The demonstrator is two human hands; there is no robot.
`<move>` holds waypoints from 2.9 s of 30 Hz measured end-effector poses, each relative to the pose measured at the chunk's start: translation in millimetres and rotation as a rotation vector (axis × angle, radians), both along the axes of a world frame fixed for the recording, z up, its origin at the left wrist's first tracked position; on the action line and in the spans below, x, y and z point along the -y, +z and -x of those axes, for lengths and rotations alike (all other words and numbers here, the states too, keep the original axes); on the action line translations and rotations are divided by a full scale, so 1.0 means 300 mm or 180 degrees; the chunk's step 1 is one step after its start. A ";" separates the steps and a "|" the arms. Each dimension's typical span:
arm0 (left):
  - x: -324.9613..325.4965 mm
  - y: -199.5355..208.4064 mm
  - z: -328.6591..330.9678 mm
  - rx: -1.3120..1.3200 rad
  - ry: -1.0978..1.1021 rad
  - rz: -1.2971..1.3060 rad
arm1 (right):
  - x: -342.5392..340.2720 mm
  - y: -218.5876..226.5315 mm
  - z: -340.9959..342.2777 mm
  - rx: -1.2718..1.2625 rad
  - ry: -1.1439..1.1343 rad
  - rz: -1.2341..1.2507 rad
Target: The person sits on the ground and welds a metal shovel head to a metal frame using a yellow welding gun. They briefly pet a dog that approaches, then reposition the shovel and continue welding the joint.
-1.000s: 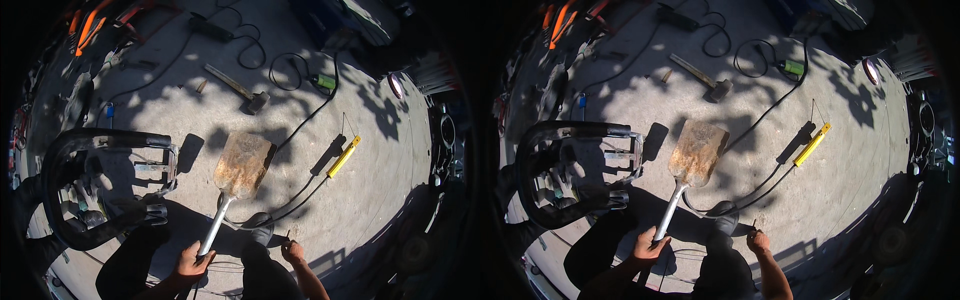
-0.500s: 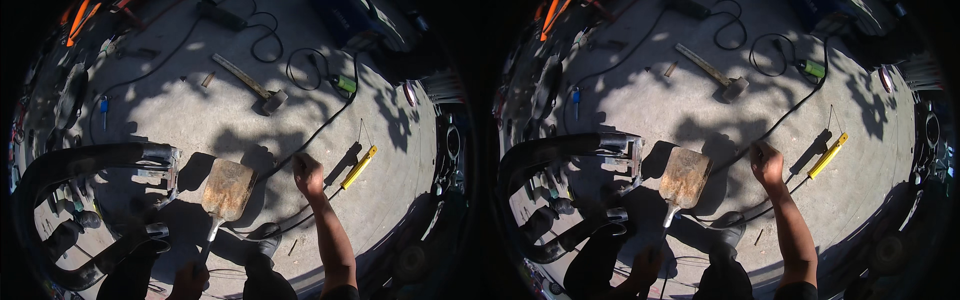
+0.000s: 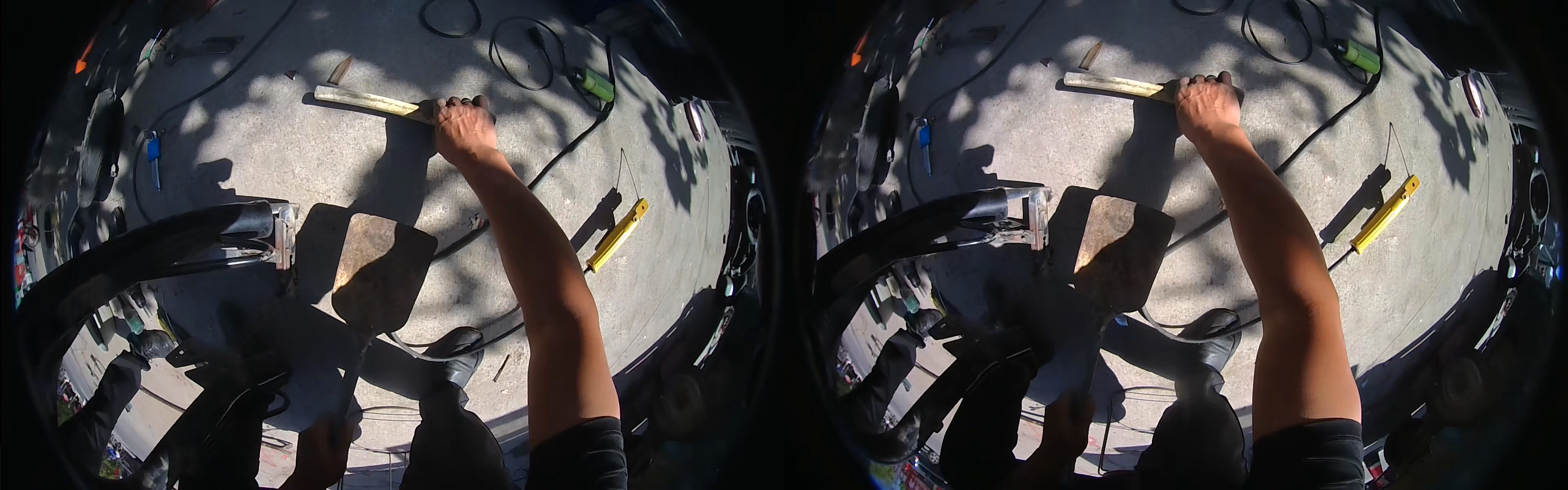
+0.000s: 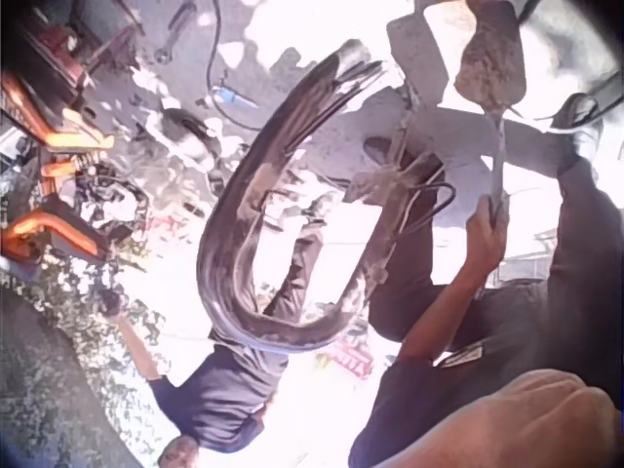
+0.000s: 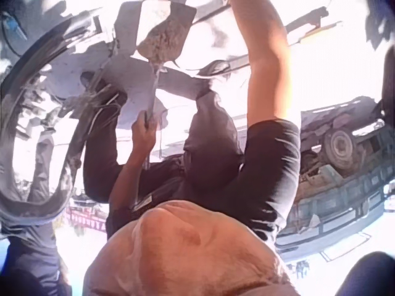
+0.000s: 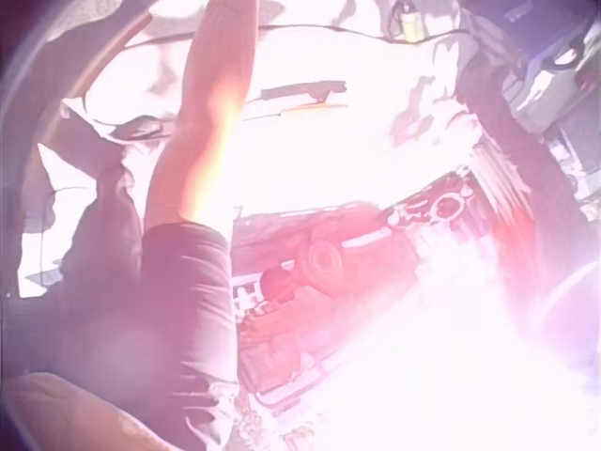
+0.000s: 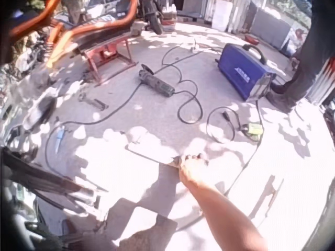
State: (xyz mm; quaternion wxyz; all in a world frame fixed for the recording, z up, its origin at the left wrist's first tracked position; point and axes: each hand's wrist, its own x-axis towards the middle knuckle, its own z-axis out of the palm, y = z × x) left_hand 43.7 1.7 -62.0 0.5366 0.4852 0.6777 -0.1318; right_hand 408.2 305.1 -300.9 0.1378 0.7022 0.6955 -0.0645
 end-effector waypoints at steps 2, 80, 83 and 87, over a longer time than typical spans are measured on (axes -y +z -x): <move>0.012 0.001 0.007 0.0131 0.0062 -0.0021 | 0.070 0.018 -0.018 -0.0583 -0.0395 -0.0269; 0.002 -0.072 -0.018 -0.0133 -0.0674 -0.0452 | 1.453 0.423 -0.326 -0.4978 -0.3794 -0.2306; 0.043 -0.105 -0.042 -0.0141 -0.1226 -0.0985 | 1.551 0.523 -0.278 -0.4693 -0.4386 -0.2210; 0.075 -0.074 -0.061 0.0160 -0.1101 -0.1327 | 1.604 0.458 -0.227 -0.4465 -0.4367 -0.1939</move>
